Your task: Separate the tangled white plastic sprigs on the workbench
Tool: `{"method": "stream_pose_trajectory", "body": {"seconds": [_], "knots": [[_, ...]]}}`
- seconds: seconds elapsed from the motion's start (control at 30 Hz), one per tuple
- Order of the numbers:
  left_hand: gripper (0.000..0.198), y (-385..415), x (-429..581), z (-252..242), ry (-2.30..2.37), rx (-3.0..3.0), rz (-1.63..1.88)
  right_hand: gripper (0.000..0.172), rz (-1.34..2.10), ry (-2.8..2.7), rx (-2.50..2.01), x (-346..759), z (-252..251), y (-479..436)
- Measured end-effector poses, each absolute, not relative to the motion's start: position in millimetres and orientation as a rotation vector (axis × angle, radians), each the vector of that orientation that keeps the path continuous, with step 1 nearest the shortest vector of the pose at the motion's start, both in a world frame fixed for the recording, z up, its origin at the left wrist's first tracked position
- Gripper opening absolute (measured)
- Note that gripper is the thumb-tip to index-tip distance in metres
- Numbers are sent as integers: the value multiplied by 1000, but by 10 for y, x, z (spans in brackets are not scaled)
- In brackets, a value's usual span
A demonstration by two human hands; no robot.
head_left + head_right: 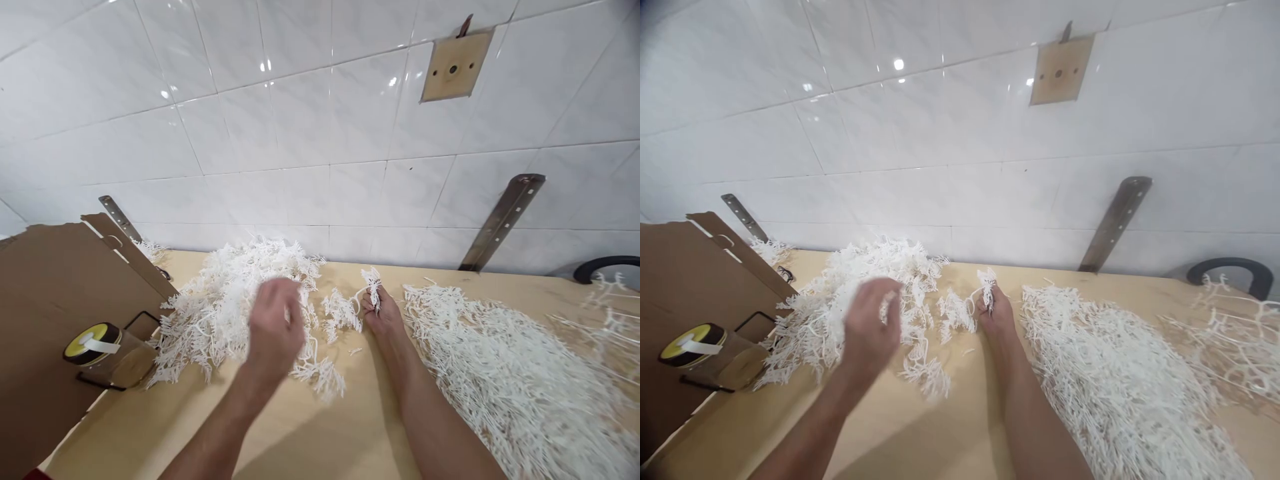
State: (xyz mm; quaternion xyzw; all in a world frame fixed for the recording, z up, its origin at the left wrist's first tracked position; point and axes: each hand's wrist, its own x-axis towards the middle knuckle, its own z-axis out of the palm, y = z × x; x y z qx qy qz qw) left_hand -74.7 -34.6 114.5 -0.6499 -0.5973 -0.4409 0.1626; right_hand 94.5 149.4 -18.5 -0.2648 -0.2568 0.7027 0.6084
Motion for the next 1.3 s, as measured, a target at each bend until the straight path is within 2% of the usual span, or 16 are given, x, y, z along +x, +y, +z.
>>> {"method": "stream_pose_trajectory", "body": {"seconds": [0.07,0.13,0.17,0.27,0.4,0.5,0.6,0.7,0.77,0.8,0.93,1.1,1.3], "knots": [[21,-464,-455,851,-1559,-2355,-1142,34,1624,-595,-607,972,-181,1501],[13,-530,-311,522,-1520,-2609,-966,34,1623,-601,-606,1010,-169,1509],[11,-534,-306,372,-1532,-2618,-932,34,1622,-604,-606,1031,-161,1513],[23,-423,-489,79,-1661,-2551,-837,35,1629,-609,-600,1086,-129,1522],[23,-123,-770,92,-1996,-2346,-784,34,1647,-600,-583,1118,-80,1504],[21,79,-752,247,-2311,-2088,-1086,32,1668,-619,-576,1107,-55,1461],[33,218,-598,377,-2317,-1933,-1461,30,1701,-666,-582,1080,-48,1401],[51,326,-454,432,-2052,-2172,-1426,30,1742,-740,-596,1059,-39,1338],[56,395,-396,440,-1940,-2390,-1318,30,1778,-794,-605,1053,-10,1300],[53,428,-379,442,-1933,-2433,-1306,30,1803,-825,-602,1053,13,1285],[14,532,-391,479,-2066,-2478,-1323,31,1798,-960,-555,1061,140,1264],[19,619,-573,565,-2241,-2172,-1477,34,1533,-1082,-827,1047,213,1285],[21,701,-730,490,-2474,-1904,-2116,17,1309,-1422,-1135,1122,216,1074]]}}
